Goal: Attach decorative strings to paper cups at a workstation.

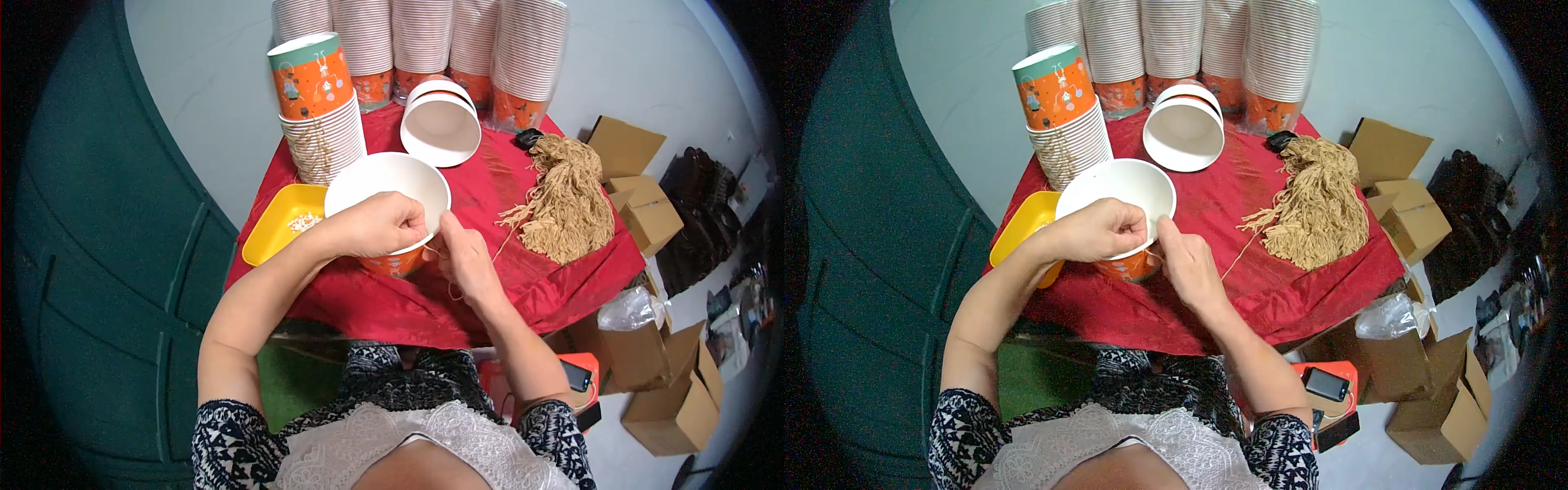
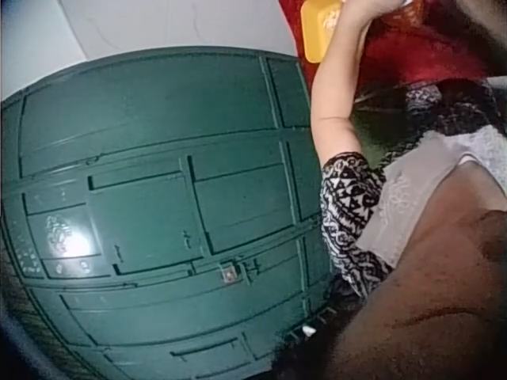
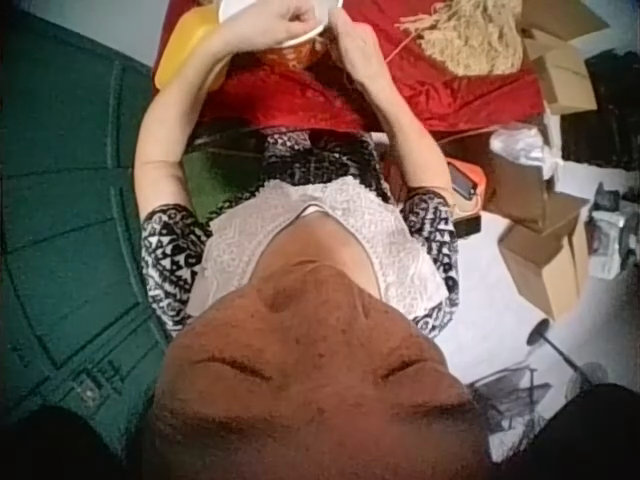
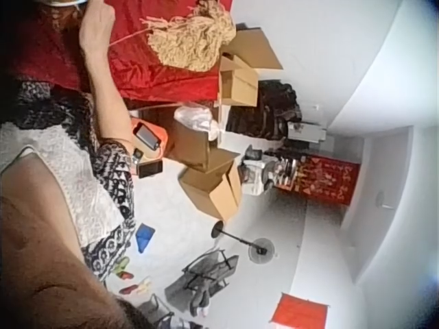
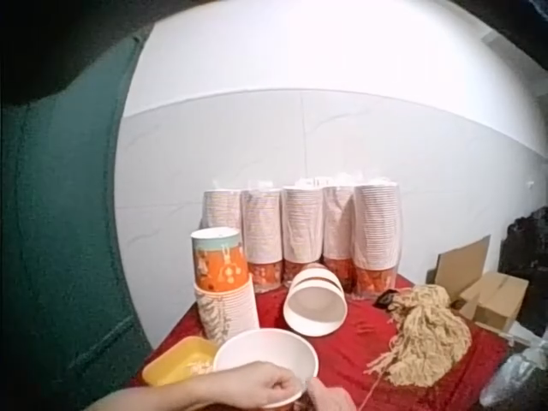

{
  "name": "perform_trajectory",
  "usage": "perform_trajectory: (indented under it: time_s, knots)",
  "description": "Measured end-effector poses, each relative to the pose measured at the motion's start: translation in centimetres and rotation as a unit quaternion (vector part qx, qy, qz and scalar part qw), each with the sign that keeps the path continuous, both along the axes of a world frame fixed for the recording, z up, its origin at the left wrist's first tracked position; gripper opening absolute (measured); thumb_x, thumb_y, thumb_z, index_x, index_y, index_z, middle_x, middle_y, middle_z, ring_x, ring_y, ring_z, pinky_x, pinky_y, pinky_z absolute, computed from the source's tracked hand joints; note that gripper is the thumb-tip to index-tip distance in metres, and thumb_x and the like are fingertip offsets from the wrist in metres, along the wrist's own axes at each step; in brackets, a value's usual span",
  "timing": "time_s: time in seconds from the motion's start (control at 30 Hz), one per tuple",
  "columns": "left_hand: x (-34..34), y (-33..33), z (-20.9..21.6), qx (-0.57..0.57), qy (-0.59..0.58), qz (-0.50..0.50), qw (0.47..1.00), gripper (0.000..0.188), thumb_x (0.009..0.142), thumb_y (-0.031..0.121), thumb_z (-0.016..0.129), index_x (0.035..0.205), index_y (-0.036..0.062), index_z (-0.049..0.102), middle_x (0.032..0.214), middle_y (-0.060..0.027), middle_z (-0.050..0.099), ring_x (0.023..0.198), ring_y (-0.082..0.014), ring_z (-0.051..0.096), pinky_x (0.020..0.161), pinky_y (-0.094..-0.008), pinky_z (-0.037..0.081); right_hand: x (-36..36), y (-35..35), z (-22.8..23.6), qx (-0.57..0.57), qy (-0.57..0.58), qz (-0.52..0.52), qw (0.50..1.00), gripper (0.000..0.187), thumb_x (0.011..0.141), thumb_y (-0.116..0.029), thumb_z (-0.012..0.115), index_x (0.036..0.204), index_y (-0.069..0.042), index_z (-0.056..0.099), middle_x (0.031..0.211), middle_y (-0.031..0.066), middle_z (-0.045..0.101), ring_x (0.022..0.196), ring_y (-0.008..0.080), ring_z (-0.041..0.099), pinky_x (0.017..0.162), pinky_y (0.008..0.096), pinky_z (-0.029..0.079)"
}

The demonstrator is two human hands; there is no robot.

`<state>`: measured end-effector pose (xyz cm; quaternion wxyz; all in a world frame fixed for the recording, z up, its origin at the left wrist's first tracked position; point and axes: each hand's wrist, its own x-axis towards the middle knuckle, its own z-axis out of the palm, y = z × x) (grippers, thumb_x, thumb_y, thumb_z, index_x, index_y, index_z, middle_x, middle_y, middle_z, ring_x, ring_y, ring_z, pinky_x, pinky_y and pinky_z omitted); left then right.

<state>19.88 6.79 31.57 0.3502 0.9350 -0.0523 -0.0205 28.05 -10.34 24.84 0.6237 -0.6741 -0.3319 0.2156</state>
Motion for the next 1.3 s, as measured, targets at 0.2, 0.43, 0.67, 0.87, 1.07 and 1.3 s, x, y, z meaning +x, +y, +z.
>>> perform_trajectory:
  time_s: [0.2,0.43,0.67,0.87,1.07,1.3]
  knots:
    - [-0.8,-1.3,0.1,0.088,-0.044,0.026,0.995,0.022,0.088,0.018,0.054,0.087,-0.0027,0.061,0.083,-0.0241,0.066,0.082,-0.0414,0.064,0.074,-0.0467,0.050,1.4,-0.5,2.2,-0.096,0.106,0.089,0.986,0.041,0.087,-0.031,0.053,0.064,0.002,0.064,0.050,0.0031,0.050,0.042,0.0115,0.041,0.041,0.0302,0.028]
    - [0.9,-0.3,-1.2,0.188,-0.103,0.110,0.971,0.022,0.091,0.014,0.049,0.086,-0.0050,0.059,0.086,-0.0291,0.063,0.086,-0.0459,0.062,0.077,-0.0510,0.048,3.3,1.2,2.3,-0.046,0.111,0.090,0.989,0.019,0.086,-0.014,0.057,0.077,0.001,0.065,0.053,-0.0020,0.048,0.038,0.0083,0.036,0.037,0.0281,0.024]
    - [3.5,0.9,-4.2,0.191,-0.101,0.193,0.957,0.020,0.083,0.010,0.051,0.082,-0.0061,0.062,0.085,-0.0308,0.064,0.085,-0.0462,0.063,0.078,-0.0509,0.049,7.3,4.4,-0.9,-0.010,0.150,0.142,0.978,0.018,0.090,-0.013,0.058,0.074,-0.005,0.060,0.052,-0.0038,0.045,0.039,0.0080,0.035,0.037,0.0269,0.024]
    - [5.0,0.2,-7.6,0.104,-0.166,0.233,0.953,0.012,0.078,0.008,0.059,0.072,-0.0020,0.057,0.082,-0.0215,0.061,0.080,-0.0391,0.062,0.074,-0.0450,0.049,9.2,6.0,-2.9,-0.016,0.149,0.132,0.980,0.018,0.090,-0.011,0.057,0.074,-0.004,0.060,0.055,-0.0035,0.048,0.040,0.0071,0.037,0.037,0.0270,0.024]
    - [6.6,0.2,-10.0,0.033,-0.238,0.226,0.944,0.008,0.076,0.001,0.059,0.070,-0.0015,0.054,0.082,-0.0158,0.057,0.077,-0.0316,0.059,0.071,-0.0391,0.048,10.4,6.5,-4.0,-0.047,0.070,0.086,0.993,0.020,0.091,-0.012,0.060,0.080,0.003,0.067,0.061,0.0015,0.058,0.051,0.0122,0.051,0.046,0.0304,0.040]
    - [7.3,0.6,-12.1,-0.048,-0.211,0.193,0.957,0.009,0.076,0.001,0.059,0.071,-0.0014,0.052,0.089,-0.0147,0.059,0.079,-0.0306,0.060,0.070,-0.0382,0.048,10.3,6.1,-4.9,-0.265,-0.349,-0.073,0.896,0.034,0.088,-0.032,0.062,0.080,0.000,0.072,0.078,0.0273,0.067,0.078,0.0413,0.068,0.067,0.0492,0.055]
